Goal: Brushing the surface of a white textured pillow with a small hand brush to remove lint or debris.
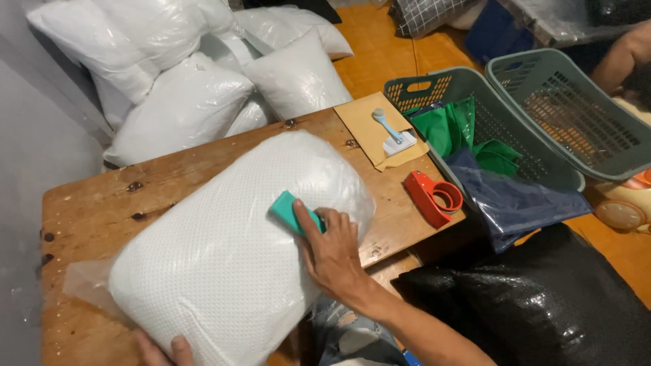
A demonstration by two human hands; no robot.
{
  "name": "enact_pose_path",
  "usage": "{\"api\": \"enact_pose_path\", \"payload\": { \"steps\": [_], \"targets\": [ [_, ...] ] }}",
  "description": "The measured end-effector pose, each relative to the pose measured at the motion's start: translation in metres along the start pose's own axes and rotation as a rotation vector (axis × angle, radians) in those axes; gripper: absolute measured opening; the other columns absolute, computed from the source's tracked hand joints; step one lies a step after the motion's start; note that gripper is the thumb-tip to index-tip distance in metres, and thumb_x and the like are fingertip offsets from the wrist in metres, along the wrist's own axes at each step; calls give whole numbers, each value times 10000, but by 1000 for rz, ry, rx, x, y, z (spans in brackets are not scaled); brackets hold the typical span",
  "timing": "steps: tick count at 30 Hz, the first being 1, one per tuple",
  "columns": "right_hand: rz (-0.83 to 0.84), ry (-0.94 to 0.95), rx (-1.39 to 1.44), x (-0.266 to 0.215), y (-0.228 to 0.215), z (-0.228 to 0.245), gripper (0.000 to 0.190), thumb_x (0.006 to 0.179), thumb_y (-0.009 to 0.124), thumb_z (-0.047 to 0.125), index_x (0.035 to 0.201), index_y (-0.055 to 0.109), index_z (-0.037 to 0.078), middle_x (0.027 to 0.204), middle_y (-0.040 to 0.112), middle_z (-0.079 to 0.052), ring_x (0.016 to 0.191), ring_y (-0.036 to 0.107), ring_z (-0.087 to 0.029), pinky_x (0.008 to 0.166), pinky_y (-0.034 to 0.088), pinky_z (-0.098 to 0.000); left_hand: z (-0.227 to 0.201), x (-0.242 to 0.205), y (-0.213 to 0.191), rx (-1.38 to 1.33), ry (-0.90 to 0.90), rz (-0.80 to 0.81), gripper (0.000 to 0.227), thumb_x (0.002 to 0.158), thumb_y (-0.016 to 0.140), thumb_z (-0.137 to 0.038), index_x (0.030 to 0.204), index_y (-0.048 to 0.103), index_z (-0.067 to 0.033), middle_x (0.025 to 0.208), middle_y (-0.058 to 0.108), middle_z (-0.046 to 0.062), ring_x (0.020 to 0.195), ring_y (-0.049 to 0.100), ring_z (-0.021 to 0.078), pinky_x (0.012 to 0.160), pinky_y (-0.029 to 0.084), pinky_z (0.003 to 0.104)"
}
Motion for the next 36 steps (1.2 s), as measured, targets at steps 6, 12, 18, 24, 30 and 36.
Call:
{"api": "enact_pose_path", "payload": {
  "steps": [6,12,18,24,30,36],
  "targets": [
    [-14,90,19,65,24,-33,544,1005,593,264,1523,427,287,1130,560,-188,926,507,-336,680,348,-453,-16,30,26,-392,-1180,31,742,1005,535,-214,1630,160,-76,1677,241,186,1439,407,312,1127,377,410],
    [14,76,-52,73,50,-31,596,926,575,270,1515,481,267,1134,533,-136,884,510,-368,628,346,-531,-68,65,57,-501,-1474,238,874,977,395,-505,1626,-108,-207,1731,39,81,1528,303,261,1197,299,400],
    [209,-425,409,-49,-23,79,448,1082,451,286,1498,445,119,1152,569,-199,871,501,-342,699,263,-461,16,-24,52,-390,-986,353,689,1058,308,-416,1637,121,-93,1718,-53,217,1588,101,308,1253,163,428],
    [-286,195,598,-16,13,-60,558,1044,554,166,1552,349,60,1446,481,-220,1362,497,-351,1175,462,-566,-29,23,40,-154,-1557,427,862,992,359,-577,1648,33,-124,1722,25,127,1577,128,263,1256,170,366],
    [-189,855,730,-9,25,-123,586,938,564,253,1494,431,122,1398,545,-120,1157,590,-228,901,583,-346,-76,39,48,-449,-1688,134,770,831,610,-414,1504,365,-132,1519,492,115,1317,540,265,1102,466,426],
    [24,-170,770,-114,16,20,411,1070,507,211,1398,470,-33,1264,544,-252,1158,529,-392,1020,385,-517,-80,56,51,-369,-1721,335,867,833,459,-625,1535,309,-137,1579,431,124,1389,494,246,1072,450,437]
  ]
}}
Point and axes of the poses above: each hand's wrist, its own x-axis towards the middle knuckle, its own y-axis out of the palm, z = x × y, the point moved 4 cm from there along x, towards the middle knuckle
